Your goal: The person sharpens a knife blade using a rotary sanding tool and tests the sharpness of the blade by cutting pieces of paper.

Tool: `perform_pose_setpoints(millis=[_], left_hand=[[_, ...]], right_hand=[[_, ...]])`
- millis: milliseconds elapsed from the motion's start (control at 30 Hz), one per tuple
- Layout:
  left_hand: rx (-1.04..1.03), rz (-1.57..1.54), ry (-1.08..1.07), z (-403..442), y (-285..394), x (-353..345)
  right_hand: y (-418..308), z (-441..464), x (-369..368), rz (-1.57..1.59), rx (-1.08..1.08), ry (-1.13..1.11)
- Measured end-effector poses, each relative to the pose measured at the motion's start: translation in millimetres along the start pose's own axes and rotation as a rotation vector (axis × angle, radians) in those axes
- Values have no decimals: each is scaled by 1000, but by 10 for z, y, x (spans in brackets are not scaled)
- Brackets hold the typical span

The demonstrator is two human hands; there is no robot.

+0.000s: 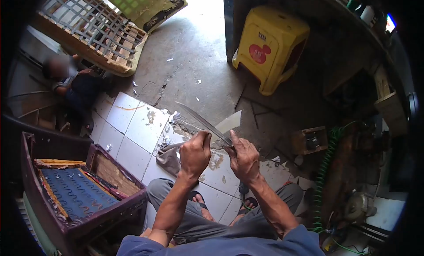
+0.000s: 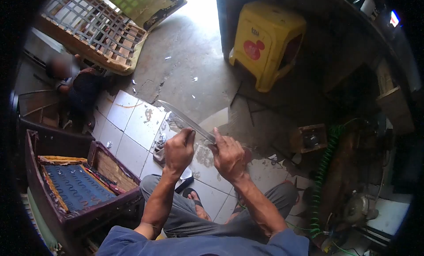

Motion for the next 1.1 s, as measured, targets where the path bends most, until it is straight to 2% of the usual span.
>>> perform_pose_setpoints(millis=[67, 133, 200, 333, 633, 800, 833, 900, 933, 1000, 1067, 1100], left_hand=[[-25, 14, 57, -49, -62, -94], [-18, 69, 17, -164, -99, -142], [-37, 49, 96, -206, -74, -41], [-40, 54, 102, -226, -29, 245], [-43, 46, 175, -197, -90, 660], [-42, 87, 192, -220, -78, 856], [-36, 87, 197, -228, -110, 852], [-86, 35, 350, -285, -153, 934], [-79, 38, 351, -306, -163, 980], [-19, 2, 262, -311, -203, 1022], [23, -40, 246, -340, -275, 1028], [67, -83, 224, -378, -330, 1005]], right_hand=[[70, -74, -124, 36, 46, 34], [58, -150, -198, 70, 92, 72], [29, -105, -278, 86, 161, 86], [-216, -23, -301, 149, 230, 112], [-535, 51, -246, 97, 300, 109], [-476, -31, -148, 60, 306, 76], [-420, -68, -118, 54, 281, 71], [-239, -180, -85, 66, 229, 72], [-200, -253, -58, 70, 231, 66], [-12, -351, -12, 21, 55, 66], [-113, -324, 61, 98, 43, 138], [-39, -335, 120, 242, -156, 223]])
Point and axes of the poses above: each hand's wrist, its own z-axis towards the middle knuckle, its own x-axis out of the back of the hand, y = z × x, the point moved 8 cm from there along z, towards the middle knuckle, and after that the axes turned 15 degrees about z, right-handed, at the moved point
